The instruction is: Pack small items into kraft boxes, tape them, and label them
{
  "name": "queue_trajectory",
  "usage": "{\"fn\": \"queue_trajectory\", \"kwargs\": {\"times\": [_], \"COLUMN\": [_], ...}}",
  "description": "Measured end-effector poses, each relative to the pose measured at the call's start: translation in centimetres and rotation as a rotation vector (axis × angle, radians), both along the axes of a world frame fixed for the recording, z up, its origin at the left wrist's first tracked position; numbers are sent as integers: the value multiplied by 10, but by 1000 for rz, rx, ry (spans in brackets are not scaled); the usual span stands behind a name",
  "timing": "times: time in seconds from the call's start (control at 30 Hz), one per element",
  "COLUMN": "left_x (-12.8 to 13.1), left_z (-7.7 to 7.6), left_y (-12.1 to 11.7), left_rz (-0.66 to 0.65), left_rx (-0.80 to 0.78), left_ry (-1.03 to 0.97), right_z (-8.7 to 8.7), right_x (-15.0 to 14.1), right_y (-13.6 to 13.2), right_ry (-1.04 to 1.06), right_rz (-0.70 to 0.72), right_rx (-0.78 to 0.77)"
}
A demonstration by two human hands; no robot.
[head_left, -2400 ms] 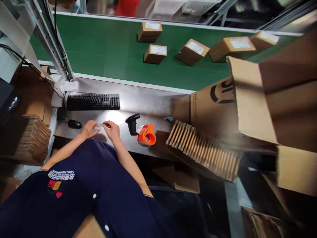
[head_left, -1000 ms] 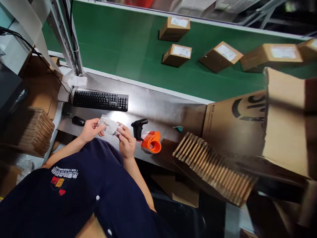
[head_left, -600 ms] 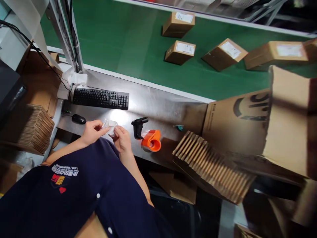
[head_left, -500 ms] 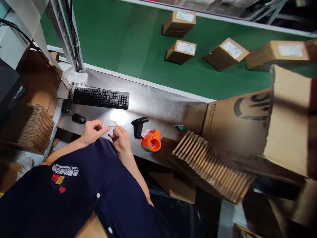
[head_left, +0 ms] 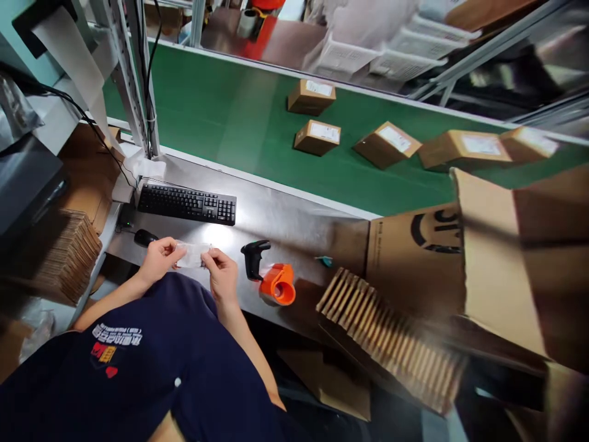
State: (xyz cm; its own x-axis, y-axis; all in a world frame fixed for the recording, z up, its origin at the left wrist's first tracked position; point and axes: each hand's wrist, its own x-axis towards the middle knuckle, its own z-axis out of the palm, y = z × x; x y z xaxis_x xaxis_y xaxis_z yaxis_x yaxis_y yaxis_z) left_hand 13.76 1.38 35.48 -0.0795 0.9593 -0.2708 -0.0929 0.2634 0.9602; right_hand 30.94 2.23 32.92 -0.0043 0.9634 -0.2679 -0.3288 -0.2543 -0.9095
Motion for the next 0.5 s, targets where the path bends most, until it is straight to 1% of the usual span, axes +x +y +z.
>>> {"fn": "queue_trajectory", "kwargs": {"times": [0.07, 0.17, 0.2, 0.27, 0.37, 0.43, 0.5], "left_x": [-3, -6, -7, -11, -22, -31, -42], "left_z": [0, 1, 1, 0, -1, -4, -7], "left_y": [-3, -11, -14, -20, -26, -29, -31], "left_rz": [23, 112, 122, 99, 39, 54, 77], "left_rx": [-7, 65, 93, 122, 110, 127, 208], "left_ry": [-19, 68, 89, 63, -44, -70, -68], "right_z": [-1, -4, -5, -7, -7, -7, -8], "right_x": [-7, -21, -27, -38, -54, -62, -67], "right_y": [-1, -5, -6, -9, -11, -12, -13], "right_ry": [61, 173, 199, 241, 279, 284, 261], "right_rz": [54, 144, 168, 202, 252, 289, 304], "right_rx": [-103, -271, -316, -380, -399, -383, -363]}}
